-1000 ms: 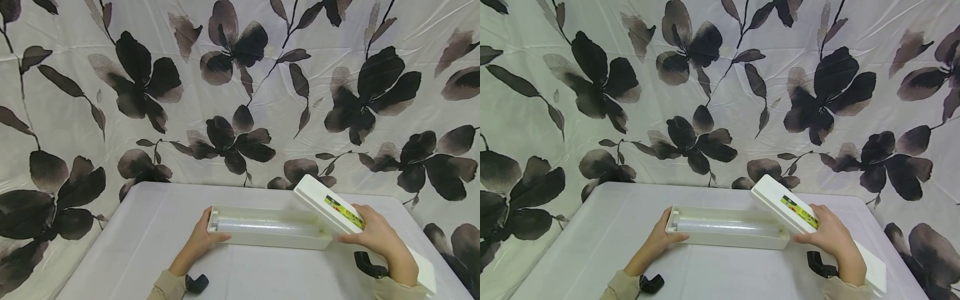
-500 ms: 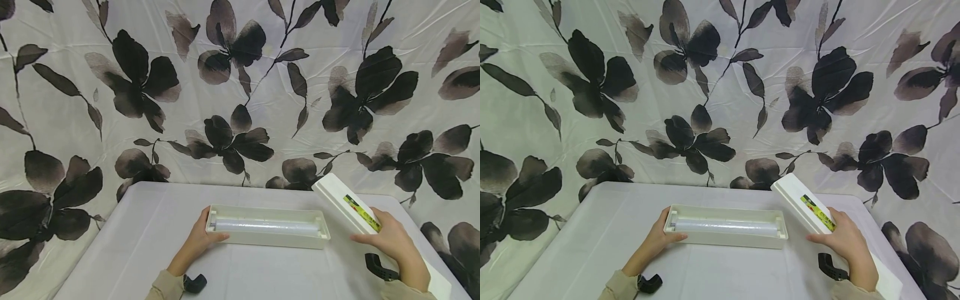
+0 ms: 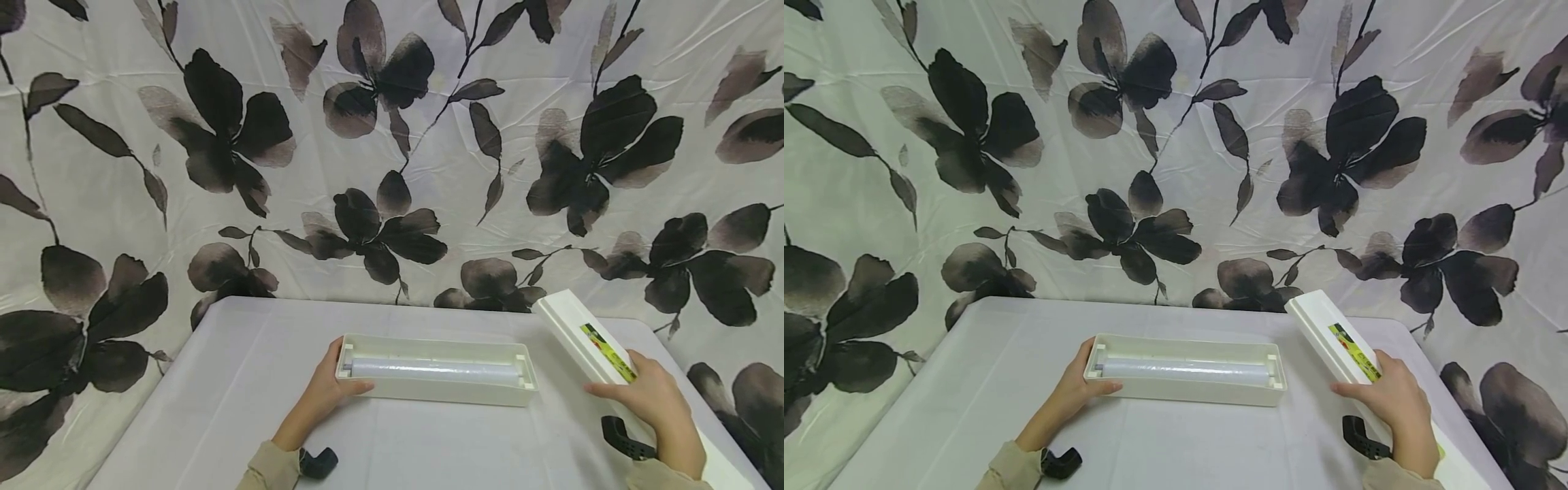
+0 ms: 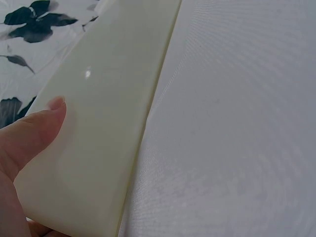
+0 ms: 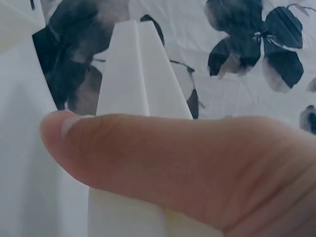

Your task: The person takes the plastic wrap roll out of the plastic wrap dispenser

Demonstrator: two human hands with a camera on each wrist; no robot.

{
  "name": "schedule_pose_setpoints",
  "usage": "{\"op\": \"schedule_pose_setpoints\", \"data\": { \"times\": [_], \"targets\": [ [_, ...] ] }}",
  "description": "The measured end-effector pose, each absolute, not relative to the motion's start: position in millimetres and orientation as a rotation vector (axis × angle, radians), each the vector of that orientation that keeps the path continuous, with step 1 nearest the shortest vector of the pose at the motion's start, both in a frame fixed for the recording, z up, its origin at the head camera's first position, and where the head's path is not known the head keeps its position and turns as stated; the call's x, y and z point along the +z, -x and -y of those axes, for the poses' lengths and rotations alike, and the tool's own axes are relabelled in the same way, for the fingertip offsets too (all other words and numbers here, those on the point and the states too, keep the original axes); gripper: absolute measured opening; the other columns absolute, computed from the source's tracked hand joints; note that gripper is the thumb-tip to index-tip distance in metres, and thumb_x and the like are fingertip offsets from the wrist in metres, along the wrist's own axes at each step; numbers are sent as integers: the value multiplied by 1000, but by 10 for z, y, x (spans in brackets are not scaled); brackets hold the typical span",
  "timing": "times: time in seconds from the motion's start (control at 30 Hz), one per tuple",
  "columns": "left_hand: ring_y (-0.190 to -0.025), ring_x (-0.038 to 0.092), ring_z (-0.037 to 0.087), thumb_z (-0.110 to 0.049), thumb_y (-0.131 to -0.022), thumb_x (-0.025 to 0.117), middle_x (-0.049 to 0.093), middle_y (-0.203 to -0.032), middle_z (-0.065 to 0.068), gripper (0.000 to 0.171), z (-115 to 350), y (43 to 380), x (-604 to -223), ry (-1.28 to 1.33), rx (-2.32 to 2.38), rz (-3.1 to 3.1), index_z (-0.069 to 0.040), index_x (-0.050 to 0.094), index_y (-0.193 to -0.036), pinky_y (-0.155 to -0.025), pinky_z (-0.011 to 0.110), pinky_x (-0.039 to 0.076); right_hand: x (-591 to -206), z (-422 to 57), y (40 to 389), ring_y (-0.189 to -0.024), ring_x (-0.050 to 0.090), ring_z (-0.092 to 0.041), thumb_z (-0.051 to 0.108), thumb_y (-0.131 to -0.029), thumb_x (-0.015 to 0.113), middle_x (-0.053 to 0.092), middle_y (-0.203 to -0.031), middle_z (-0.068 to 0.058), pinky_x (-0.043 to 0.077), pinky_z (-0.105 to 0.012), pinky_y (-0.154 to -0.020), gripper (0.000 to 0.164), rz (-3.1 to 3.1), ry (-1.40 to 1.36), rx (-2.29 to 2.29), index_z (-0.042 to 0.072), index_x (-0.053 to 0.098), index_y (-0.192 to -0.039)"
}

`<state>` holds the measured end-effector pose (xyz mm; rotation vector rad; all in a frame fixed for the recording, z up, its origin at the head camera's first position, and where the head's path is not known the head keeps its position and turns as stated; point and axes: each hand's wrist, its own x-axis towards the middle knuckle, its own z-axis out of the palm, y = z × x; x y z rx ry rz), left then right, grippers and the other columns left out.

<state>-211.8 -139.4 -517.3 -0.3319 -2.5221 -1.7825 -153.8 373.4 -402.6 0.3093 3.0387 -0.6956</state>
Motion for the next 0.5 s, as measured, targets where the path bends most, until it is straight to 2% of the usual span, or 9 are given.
{"op": "schedule_pose_setpoints", "data": {
  "times": [0.2, 0.5],
  "targets": [
    [-118, 52, 27, -25, -69, 91, 53, -138, 10, 102, 1398, 2117, -5186, 328, -1793, 2522, -10, 31, -150, -102, 51, 38, -4078, -3805, 1541, -96, 54, -41, 62, -71, 79, 50, -122, -38, 45, -53, -73, 115, -2945, -442, -709, -16, 32, -140],
    [-118, 52, 27, -25, -69, 91, 53, -137, 10, 102, 1385, 2122, -5178, 336, -1785, 2523, -9, 32, -150, -102, 51, 38, -4183, -3863, 1526, -99, 50, -45, 64, -70, 79, 45, -124, -40, 43, -57, -76, 120, -2866, -601, -743, -18, 27, -141]
  ]
}}
